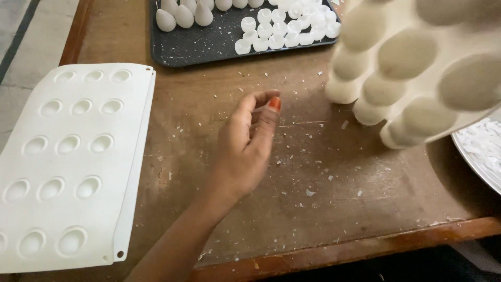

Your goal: Extracting small wax candles from a circular silicone mold.

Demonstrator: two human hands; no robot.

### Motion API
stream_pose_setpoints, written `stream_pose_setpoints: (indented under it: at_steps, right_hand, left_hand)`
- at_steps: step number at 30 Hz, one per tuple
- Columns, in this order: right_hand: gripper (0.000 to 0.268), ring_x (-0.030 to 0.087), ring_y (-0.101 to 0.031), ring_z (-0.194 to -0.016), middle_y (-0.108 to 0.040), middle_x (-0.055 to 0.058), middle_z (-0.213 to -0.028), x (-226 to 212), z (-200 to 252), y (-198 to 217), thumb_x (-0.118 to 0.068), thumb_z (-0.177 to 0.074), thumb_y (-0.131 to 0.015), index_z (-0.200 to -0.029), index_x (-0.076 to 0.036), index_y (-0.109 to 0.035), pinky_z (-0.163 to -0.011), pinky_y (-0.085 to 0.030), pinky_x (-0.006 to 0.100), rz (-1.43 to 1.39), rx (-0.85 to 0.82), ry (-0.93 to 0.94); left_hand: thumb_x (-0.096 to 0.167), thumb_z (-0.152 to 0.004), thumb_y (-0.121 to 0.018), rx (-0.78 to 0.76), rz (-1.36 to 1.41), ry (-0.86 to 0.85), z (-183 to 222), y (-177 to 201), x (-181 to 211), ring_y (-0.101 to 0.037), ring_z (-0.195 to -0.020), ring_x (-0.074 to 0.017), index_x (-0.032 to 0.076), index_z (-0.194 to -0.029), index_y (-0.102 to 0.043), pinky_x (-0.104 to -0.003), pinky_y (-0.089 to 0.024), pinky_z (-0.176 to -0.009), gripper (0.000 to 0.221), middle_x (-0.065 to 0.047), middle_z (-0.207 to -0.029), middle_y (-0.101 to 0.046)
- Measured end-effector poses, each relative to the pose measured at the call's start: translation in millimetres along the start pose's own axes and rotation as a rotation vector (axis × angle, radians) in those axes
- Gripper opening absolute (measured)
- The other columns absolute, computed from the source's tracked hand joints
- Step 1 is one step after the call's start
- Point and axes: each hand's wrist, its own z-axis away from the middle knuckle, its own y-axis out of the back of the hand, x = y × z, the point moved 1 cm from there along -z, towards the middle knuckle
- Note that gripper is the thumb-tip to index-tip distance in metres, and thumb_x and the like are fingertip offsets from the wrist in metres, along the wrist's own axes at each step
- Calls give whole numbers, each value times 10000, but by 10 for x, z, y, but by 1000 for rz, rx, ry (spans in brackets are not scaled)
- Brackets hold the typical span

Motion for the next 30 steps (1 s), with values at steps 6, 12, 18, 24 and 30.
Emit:
stream_pose_setpoints:
  at_steps: [6,12,18,24,30]
  right_hand:
    - [383,264,-577,-684,-652,103,-853,355,-134,-741,-281,-1039,-473,-805,-47,-666,-633,-531,406,-32,-2,33]
    - [372,308,-625,-688,-641,142,-877,251,-137,-1380,-239,-1050,-488,-816,-1,-653,-690,-511,472,-273,186,212]
    - [383,316,-650,-772,-613,179,-993,136,-220,-1857,-299,-1057,-459,-963,31,-629,-725,-515,483,-600,-35,289]
    - [457,201,-760,-929,-682,126,-1082,431,-178,-1700,-459,-1018,-400,-1102,-83,-647,-767,-654,355,-711,-430,94]
    - [432,329,-700,-1013,-622,214,-1291,1555,-199,-1558,-350,-979,-573,-1241,-11,-630,-837,-614,408,-95,66,-99]
  left_hand:
    - [705,-1044,-278,3,46,-248,-43,295,-43,-631,-1242,-324,-60,-1445,-428,-478,-506,-1026,877,-242,-1305,-640]
    - [875,-878,-201,69,-60,257,-200,735,-245,-627,-1271,-399,31,-1651,-82,-543,-550,-945,1150,-293,-1522,-424]
    - [871,-911,-291,-57,-375,232,-118,996,-109,-466,-1370,-416,92,-1636,-309,-574,-410,-995,1065,-264,-1557,-435]
    - [627,-938,-524,-91,-743,522,-39,976,28,-634,-1279,-338,141,-1464,-515,-457,-505,-1050,716,-219,-1424,-587]
    - [242,-977,-588,-166,-894,503,15,939,87,-542,-1300,-342,113,-1450,-464,-489,-434,-1053,505,-168,-1433,-536]
